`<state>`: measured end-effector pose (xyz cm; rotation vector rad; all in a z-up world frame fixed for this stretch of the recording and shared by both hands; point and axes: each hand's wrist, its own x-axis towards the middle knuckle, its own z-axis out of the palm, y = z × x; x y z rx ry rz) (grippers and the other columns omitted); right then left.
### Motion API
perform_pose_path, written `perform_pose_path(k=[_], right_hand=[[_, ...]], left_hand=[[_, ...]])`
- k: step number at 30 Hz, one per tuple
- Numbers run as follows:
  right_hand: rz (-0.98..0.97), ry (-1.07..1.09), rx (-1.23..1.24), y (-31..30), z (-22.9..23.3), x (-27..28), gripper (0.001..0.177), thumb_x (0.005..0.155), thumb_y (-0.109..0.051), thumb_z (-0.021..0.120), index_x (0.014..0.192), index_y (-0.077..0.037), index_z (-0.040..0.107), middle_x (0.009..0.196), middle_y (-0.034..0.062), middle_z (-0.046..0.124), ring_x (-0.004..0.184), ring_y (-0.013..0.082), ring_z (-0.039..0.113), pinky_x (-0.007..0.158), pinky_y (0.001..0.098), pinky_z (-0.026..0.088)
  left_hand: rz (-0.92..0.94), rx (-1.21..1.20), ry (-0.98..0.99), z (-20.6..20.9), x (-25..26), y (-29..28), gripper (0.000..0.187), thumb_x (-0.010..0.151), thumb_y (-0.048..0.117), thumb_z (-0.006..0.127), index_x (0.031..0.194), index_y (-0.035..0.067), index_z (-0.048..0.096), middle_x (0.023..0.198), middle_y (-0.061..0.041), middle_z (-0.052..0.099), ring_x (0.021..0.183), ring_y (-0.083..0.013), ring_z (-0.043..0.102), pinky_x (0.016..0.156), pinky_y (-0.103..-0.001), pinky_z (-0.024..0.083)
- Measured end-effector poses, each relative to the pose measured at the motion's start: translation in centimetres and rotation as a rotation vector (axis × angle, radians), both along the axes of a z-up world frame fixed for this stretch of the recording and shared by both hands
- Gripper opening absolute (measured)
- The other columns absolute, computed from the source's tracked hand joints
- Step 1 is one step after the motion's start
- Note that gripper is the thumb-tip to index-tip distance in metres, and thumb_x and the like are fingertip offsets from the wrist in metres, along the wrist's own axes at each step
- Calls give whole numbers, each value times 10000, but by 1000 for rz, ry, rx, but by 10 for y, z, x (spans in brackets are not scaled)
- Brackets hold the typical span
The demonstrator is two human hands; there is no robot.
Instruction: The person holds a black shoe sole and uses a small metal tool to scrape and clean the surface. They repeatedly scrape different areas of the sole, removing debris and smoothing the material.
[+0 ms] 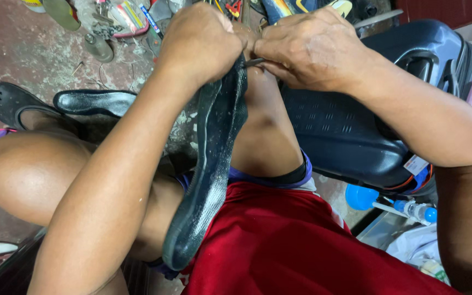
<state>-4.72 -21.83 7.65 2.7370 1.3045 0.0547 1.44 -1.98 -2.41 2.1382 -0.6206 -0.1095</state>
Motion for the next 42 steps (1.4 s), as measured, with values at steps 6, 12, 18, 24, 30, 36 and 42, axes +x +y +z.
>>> perform_pose_path(k=[6,12,18,24,30,36,42], right_hand=[[-17,-46,68,-7,-6,-6,222,1001,-270,782,961,-113,630,869,31,640,850,230,691,714,386,522],[47,-51,60,-10,-10,-10,179,981,-231,762,965,-120,623,846,13,616,837,213,693,701,372,525],[47,-168,76,-16,-13,-5,188,966,-235,760,970,-121,611,866,33,582,829,227,666,666,364,509],[52,-114,62,-19,-12,-2,183,1001,-237,745,961,-119,611,850,25,563,825,220,655,698,370,498],[53,-48,-12,-19,-12,-1,247,932,-252,776,878,-119,575,813,40,546,818,248,663,655,405,490],[69,-106,84,-19,-10,-5,169,978,-218,747,977,-107,619,839,33,571,814,231,656,702,380,502],[-12,101,131,-19,4,-16,193,926,-204,756,1076,-118,670,926,55,672,910,294,695,738,407,523]], left_hand=[[1,28,47,-8,8,-8,214,742,209,648,757,25,758,845,-260,690,845,-433,673,810,-496,527],[61,27,14,-7,7,-14,254,779,217,670,883,2,757,921,-299,692,902,-462,676,821,-496,529],[67,104,117,-5,11,-18,350,749,331,750,920,26,766,938,-279,697,923,-432,683,833,-475,534],[14,143,61,-6,17,-20,346,665,278,743,916,42,764,961,-281,690,915,-456,678,766,-483,540],[48,150,-13,-12,17,-24,275,769,214,671,967,50,769,927,-288,695,880,-444,688,779,-503,541],[0,176,56,-15,17,-22,317,768,308,709,953,57,766,923,-259,701,883,-419,696,800,-487,545],[24,29,-45,-7,1,-4,352,921,342,703,799,16,753,829,-240,698,810,-412,687,791,-506,528]])
